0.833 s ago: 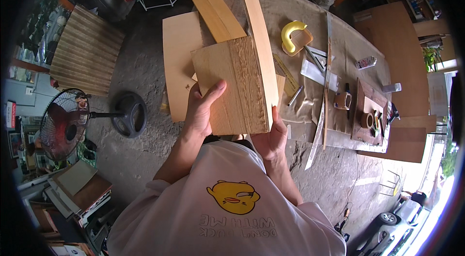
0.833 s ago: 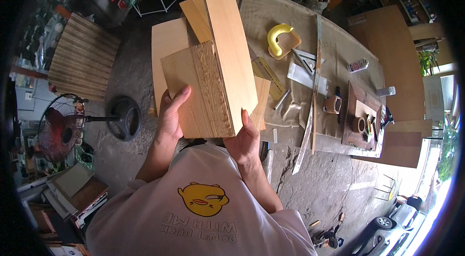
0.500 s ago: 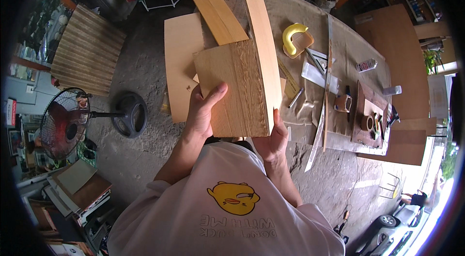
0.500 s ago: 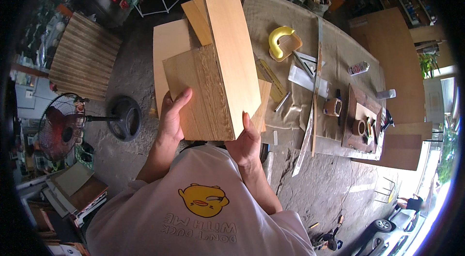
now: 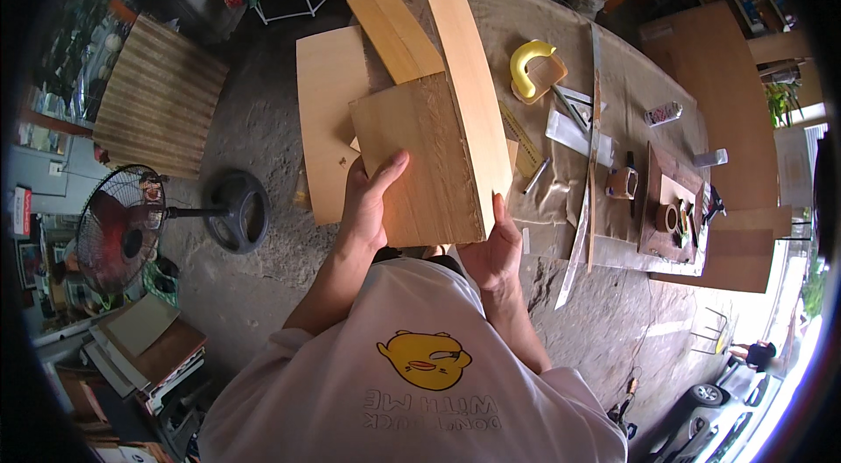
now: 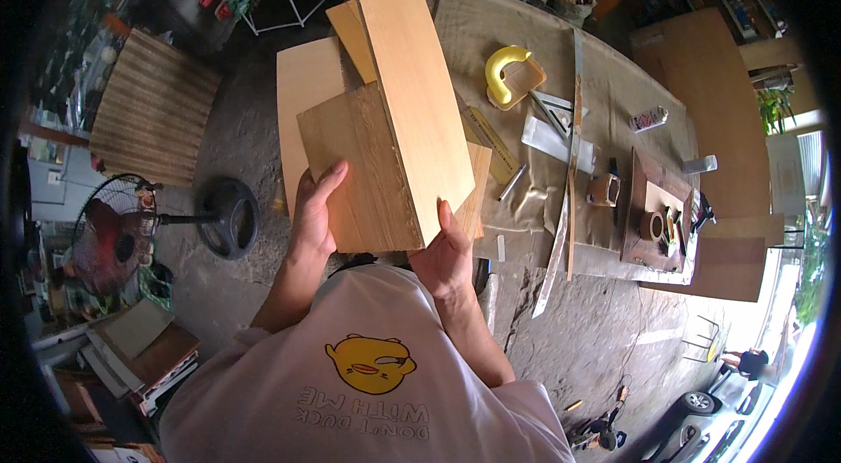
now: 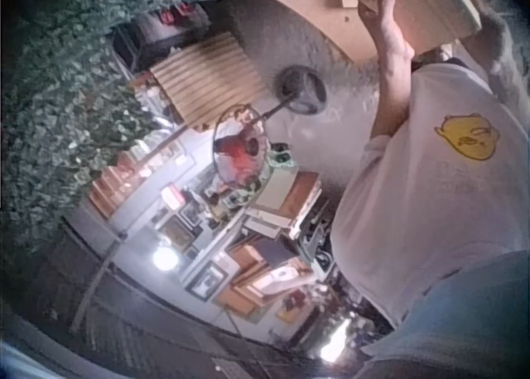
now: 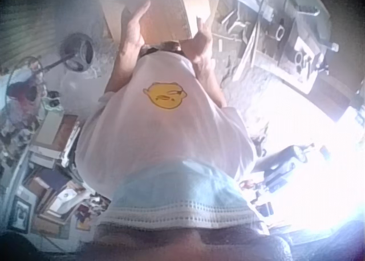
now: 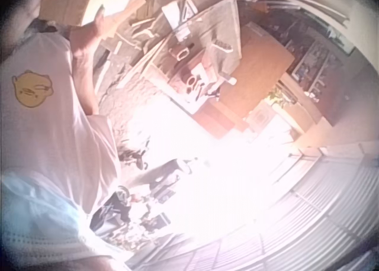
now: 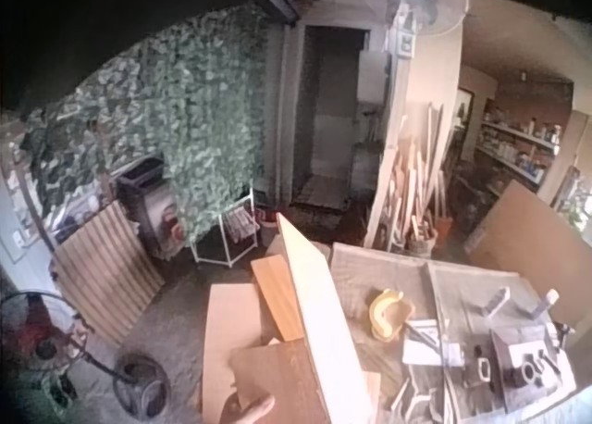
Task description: The person uses a utility knife to carve and shape a small wooden block, then smooths the edges with sandpaper. They repeat the carving and sanding steps on the same piece, occasionally inspecting the edges and rotating the block.
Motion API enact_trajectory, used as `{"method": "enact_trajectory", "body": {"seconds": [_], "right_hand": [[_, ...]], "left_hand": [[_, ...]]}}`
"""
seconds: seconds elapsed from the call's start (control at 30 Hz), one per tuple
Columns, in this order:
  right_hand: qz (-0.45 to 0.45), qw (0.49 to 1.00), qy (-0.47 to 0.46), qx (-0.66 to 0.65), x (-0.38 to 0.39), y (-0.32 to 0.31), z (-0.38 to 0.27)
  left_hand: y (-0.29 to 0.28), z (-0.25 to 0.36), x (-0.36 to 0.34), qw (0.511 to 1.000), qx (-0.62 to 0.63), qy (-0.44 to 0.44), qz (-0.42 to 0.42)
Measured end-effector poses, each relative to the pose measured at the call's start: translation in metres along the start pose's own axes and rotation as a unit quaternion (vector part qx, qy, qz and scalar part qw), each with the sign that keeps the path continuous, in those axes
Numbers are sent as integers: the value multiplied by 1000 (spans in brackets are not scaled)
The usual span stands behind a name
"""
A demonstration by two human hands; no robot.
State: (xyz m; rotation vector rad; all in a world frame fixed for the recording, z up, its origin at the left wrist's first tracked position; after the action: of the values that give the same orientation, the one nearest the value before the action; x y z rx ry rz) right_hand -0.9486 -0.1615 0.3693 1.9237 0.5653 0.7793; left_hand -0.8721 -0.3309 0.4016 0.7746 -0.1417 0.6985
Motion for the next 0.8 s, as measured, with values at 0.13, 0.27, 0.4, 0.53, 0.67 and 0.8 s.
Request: {"method": "enact_trajectory", "body": {"seconds": [0.13,0.27,0.4,0.53,0.67,0.8], "right_hand": [[6,999,-19,32,-8,21,-3],[13,999,-23,46,-24,30,-6],[26,997,-31,65,-39,30,-4],[14,996,-29,77,-48,25,2],[16,996,-32,85,-51,33,6],[39,994,-52,83,-51,38,8]], "left_hand": [[-3,-7,-13,996,82,-33,7],[-13,-22,-34,984,158,-76,-17],[-8,-20,-37,971,216,-92,-37],[-9,-16,-35,979,190,-70,-3],[-15,-15,-37,975,209,-70,-2],[-17,-13,-37,975,211,-66,20]]}}
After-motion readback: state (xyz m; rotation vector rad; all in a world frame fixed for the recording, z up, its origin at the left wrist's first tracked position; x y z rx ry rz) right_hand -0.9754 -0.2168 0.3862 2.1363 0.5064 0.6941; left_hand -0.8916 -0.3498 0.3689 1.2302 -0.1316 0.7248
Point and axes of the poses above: each hand's wrist, its own x-axis away from the middle knuckle, its own y-axis out of the palm, z = x × y, the point moved 2 cm from there along -x, towards the middle knuckle, and after that the axes turned 10 degrees about -y, right-handed, at the moved point
